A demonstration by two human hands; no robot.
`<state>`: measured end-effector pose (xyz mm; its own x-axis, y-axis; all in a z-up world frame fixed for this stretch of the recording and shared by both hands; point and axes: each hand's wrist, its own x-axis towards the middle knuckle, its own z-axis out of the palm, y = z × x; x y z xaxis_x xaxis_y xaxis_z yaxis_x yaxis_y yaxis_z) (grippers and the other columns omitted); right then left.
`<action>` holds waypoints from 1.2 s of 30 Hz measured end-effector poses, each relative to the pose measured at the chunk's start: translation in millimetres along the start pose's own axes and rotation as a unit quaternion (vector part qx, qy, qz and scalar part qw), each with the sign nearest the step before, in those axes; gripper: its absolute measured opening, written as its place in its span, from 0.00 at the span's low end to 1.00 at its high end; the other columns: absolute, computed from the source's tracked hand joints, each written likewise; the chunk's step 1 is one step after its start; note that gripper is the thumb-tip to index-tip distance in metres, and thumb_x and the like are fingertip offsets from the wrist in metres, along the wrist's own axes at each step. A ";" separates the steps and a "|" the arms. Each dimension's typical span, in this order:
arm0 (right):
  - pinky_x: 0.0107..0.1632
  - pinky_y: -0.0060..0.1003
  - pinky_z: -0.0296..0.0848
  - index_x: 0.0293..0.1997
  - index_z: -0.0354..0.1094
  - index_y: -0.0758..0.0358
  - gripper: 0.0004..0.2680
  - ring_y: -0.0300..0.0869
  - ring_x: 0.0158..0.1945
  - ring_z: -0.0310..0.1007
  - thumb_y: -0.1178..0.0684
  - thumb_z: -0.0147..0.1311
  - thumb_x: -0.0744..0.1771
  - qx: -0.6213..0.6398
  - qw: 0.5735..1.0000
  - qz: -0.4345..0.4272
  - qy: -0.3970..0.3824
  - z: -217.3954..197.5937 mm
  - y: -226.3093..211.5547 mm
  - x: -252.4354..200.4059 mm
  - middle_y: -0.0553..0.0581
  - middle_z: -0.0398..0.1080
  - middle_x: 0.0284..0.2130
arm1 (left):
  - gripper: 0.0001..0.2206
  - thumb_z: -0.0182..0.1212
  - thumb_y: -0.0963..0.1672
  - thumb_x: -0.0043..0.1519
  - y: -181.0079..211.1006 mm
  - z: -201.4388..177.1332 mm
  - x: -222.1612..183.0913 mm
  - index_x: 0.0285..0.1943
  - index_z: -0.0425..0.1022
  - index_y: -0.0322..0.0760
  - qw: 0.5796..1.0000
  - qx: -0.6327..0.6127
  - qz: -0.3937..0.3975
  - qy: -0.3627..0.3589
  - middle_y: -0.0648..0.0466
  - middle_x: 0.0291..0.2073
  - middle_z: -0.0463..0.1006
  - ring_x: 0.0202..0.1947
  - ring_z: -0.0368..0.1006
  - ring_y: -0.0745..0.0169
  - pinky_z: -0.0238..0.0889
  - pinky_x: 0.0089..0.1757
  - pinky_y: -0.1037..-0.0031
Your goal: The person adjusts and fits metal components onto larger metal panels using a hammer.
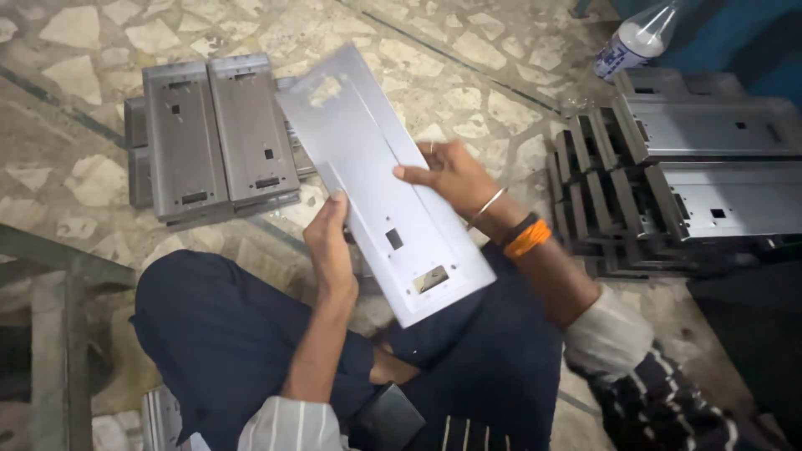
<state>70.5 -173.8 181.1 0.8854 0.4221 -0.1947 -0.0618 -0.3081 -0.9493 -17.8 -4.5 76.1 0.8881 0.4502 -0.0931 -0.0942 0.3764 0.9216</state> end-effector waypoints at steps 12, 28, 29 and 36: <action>0.64 0.50 0.60 0.67 0.66 0.56 0.25 0.54 0.65 0.65 0.55 0.68 0.62 -0.464 0.757 -0.417 0.193 3.8 -69.0 -65.7 0.62 0.65 0.64 | 0.32 0.44 0.62 0.67 46.9 -1.1 -11.4 0.63 0.65 0.35 0.809 -0.509 -0.153 -0.250 0.47 0.63 0.70 0.63 0.68 0.52 0.58 0.65 0.60; 0.41 0.37 0.74 0.71 0.55 0.72 0.34 0.48 0.48 0.75 0.35 0.59 0.62 0.669 0.695 0.082 -0.249 67.4 142.8 -117.9 0.68 0.69 0.54 | 0.45 0.66 0.34 0.59 14.8 -2.3 -24.5 0.87 0.48 0.38 0.911 -0.146 -0.165 -0.348 0.39 0.59 0.70 0.36 0.59 0.54 0.50 0.33 0.71; 0.41 0.37 0.74 0.71 0.55 0.72 0.34 0.48 0.48 0.75 0.35 0.59 0.62 0.669 0.695 0.081 -0.250 66.4 148.3 -113.0 0.68 0.69 0.54 | 0.45 0.66 0.34 0.59 12.6 -3.3 -20.5 0.87 0.48 0.38 0.911 -0.145 -0.164 -0.349 0.39 0.59 0.70 0.36 0.59 0.54 0.50 0.33 0.71; 0.48 0.34 0.76 0.69 0.58 0.76 0.23 0.41 0.45 0.75 0.47 0.55 0.71 0.401 0.912 -0.026 -0.084 34.0 83.8 -104.6 0.65 0.72 0.51 | 0.32 0.56 0.47 0.63 46.4 -1.4 0.4 0.78 0.53 0.40 0.922 -0.238 -0.131 -0.275 0.53 0.59 0.76 0.55 0.73 0.60 0.67 0.55 0.70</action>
<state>-43.0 -214.8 113.5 0.8177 0.5637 -0.1162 -0.3995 0.4105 -0.8197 -22.4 14.3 118.3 0.9899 -0.1372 0.0369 0.0860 0.7855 0.6128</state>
